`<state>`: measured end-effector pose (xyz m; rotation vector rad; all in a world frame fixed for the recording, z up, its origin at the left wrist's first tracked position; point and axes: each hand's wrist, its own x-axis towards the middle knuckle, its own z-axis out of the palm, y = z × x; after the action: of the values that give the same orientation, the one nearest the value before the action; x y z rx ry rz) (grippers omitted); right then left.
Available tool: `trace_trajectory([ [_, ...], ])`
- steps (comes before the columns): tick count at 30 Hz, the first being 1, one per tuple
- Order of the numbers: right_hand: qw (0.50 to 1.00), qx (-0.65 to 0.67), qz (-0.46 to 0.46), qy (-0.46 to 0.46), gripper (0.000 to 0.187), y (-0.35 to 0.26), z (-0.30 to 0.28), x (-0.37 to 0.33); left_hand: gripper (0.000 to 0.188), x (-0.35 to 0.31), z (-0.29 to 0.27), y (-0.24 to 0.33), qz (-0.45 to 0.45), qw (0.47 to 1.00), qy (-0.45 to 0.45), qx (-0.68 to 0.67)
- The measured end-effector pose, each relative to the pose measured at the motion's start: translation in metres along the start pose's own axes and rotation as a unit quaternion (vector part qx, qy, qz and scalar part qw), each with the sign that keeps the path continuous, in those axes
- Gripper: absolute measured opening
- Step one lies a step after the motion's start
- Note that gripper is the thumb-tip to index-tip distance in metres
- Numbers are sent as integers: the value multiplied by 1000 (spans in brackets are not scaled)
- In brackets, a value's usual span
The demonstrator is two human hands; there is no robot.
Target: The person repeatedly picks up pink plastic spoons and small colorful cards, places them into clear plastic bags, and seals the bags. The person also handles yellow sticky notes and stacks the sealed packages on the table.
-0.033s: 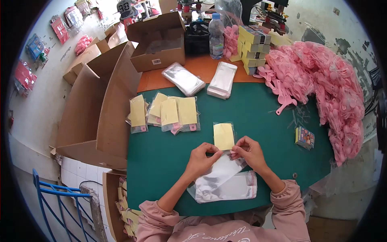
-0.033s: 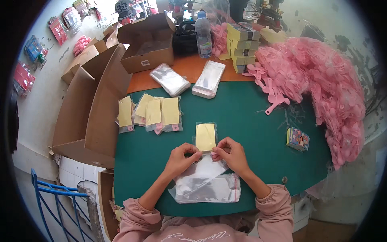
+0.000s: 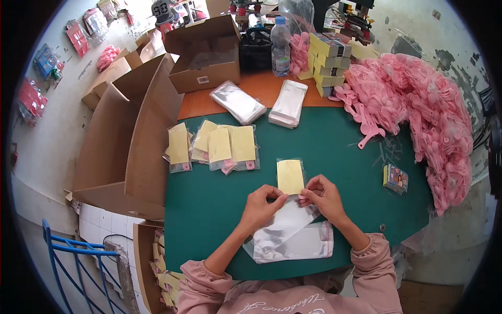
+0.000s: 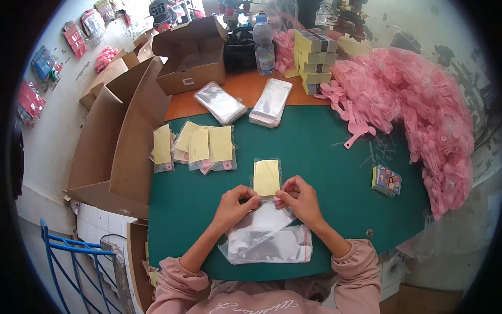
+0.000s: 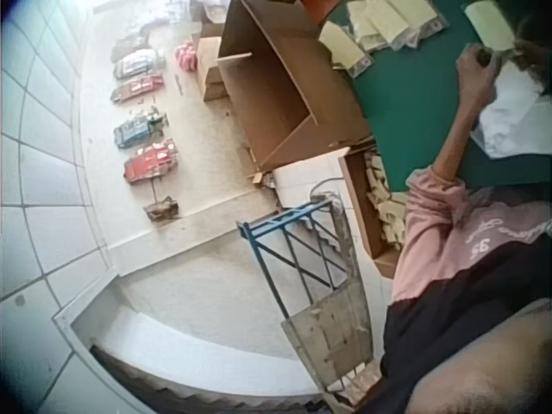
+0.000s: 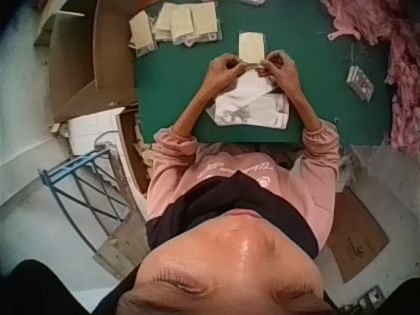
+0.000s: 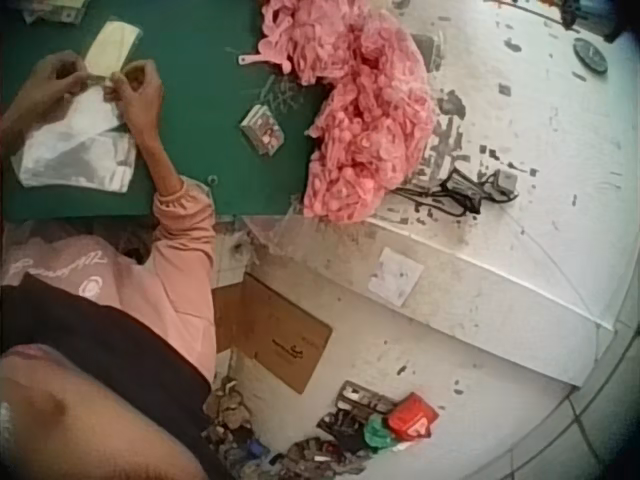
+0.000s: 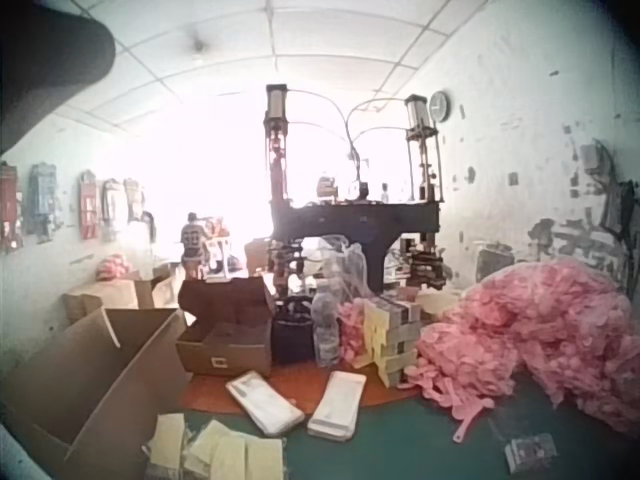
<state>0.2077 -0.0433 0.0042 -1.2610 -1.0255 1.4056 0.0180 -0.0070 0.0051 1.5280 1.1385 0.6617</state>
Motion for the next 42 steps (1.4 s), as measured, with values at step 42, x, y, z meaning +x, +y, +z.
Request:
trace_trajectory([
  [42,947,-221,-194,130,10,-72,-66,80,69,29,-114,-15,121,777,292,544],
])
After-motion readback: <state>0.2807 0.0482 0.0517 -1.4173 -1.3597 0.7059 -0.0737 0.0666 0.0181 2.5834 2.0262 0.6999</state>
